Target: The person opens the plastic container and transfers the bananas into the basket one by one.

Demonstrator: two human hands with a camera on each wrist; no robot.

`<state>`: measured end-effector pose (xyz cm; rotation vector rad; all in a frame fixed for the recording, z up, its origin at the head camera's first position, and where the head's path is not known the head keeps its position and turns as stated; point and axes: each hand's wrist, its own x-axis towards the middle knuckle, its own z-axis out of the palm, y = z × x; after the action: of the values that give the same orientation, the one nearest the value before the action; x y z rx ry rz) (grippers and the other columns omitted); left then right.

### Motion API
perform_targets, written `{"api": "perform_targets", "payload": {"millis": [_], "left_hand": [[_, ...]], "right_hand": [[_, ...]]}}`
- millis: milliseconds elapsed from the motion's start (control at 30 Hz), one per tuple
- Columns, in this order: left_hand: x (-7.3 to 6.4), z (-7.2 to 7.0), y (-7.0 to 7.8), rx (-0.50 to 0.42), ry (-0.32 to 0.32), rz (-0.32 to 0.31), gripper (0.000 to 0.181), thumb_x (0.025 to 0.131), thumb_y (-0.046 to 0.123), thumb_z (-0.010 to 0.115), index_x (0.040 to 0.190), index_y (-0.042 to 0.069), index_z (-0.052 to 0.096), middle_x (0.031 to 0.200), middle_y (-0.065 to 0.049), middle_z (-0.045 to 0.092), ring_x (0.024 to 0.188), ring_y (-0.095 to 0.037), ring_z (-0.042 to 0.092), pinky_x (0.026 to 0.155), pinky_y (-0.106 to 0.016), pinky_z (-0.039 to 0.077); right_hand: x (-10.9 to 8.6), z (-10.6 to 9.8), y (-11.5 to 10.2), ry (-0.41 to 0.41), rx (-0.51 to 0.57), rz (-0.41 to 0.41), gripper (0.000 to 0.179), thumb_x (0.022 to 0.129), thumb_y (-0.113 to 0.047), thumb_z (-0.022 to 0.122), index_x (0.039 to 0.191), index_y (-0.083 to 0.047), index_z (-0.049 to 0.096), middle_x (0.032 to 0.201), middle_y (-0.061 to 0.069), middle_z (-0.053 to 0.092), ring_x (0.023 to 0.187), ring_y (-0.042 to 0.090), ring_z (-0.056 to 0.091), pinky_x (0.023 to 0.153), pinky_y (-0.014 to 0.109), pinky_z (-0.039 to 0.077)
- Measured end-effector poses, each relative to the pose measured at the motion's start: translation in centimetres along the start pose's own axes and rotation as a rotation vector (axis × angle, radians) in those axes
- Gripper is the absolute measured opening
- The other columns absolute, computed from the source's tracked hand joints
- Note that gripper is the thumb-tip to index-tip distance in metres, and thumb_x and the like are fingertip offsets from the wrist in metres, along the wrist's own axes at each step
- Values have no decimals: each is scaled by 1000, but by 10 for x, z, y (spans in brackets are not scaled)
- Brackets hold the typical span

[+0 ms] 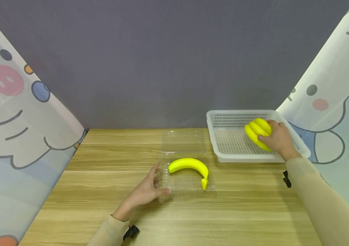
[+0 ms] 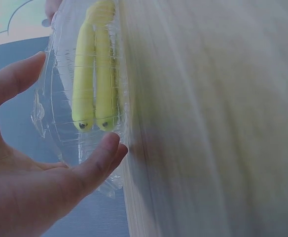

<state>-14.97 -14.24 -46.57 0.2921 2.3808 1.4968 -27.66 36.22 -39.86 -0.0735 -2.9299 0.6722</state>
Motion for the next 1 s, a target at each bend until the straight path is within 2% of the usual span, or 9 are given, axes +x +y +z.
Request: {"api": "perform_targets", "payload": {"millis": [533,767,1000], "left_hand": [[-2,0,0,26,2,2,116,83,32,85,164,12,5,161,-26,29,136,-48,44,107,-63,42],[-2,-1,0,20,-11,9,116,84,32,85,164,10,4,161,-28,27,136,-50,43,108,-62,41],[-2,-1,0,17,-17,10,116,84,33,85,164,10,3,162,-28,25,137,-51,42,107,-63,41]], "right_hand": [[-2,0,21,-73,-29,59,88,92,-31,72,152,13,25,136,44,32,117,56,39,102,76,32],[1,2,25,-130,-108,54,86,89,-27,75,147,17,30,135,47,33,120,61,38,102,77,31],[1,3,27,-178,-154,70,89,87,-25,75,146,19,26,134,49,32,120,64,37,100,77,34]]}}
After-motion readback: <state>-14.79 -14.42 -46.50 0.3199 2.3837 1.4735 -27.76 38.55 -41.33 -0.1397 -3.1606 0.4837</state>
